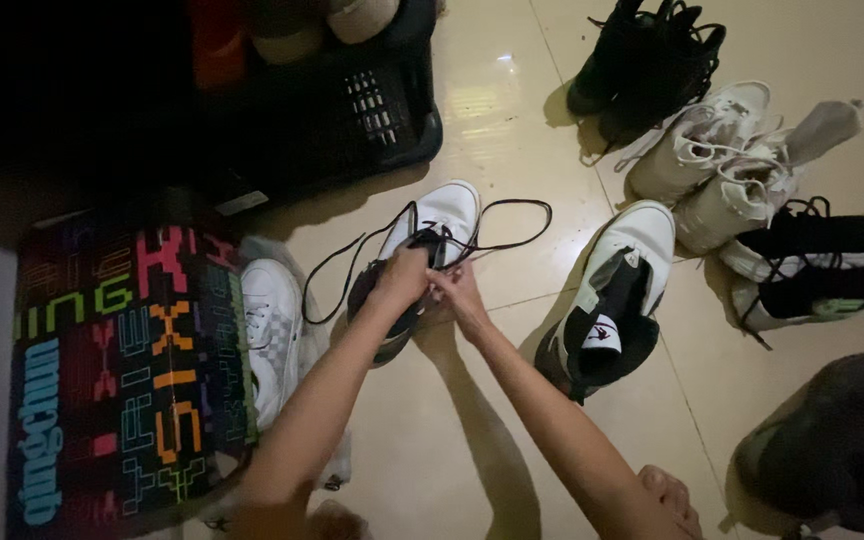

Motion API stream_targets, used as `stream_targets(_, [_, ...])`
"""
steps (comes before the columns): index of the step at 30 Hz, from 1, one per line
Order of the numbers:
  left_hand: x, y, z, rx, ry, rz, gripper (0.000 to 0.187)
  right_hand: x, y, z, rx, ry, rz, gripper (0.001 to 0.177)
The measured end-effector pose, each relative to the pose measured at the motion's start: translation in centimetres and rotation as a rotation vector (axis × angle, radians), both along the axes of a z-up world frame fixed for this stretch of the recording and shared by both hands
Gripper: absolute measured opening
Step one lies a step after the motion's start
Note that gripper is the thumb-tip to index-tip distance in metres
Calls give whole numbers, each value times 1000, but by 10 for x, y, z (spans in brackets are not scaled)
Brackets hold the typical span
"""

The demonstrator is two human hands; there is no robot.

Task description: The person removes the laces from a white and black high-top sneaker and then re-laces it by threading the laces through the eyelets and tying a knot. The task is performed on a single shoe placed on the floor.

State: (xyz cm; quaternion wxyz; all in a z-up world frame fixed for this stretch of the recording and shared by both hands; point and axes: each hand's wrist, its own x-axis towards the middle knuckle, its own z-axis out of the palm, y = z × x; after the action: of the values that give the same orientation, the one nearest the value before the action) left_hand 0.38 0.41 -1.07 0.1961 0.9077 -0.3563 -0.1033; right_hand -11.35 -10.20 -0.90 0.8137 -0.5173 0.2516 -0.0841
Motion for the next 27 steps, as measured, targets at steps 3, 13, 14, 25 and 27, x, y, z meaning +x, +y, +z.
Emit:
stream_targets(3, [-3,-2,55,251,32,31,23,2,0,-6,44,123,79,26])
stream_targets(13, [173,122,203,-107,-60,653,28,2,-2,10,-258,335,46,39])
stream_targets(14, [192,156,212,-424,0,765,30,0,-2,13,-266,344,42,38])
stream_targets(25, [119,83,107,-316,19,229,28,1,16,10,-395,254,-10,42])
stream_targets(27, [60,33,88,-97,63,-53,24,-1,17,10,-461,283,12,45])
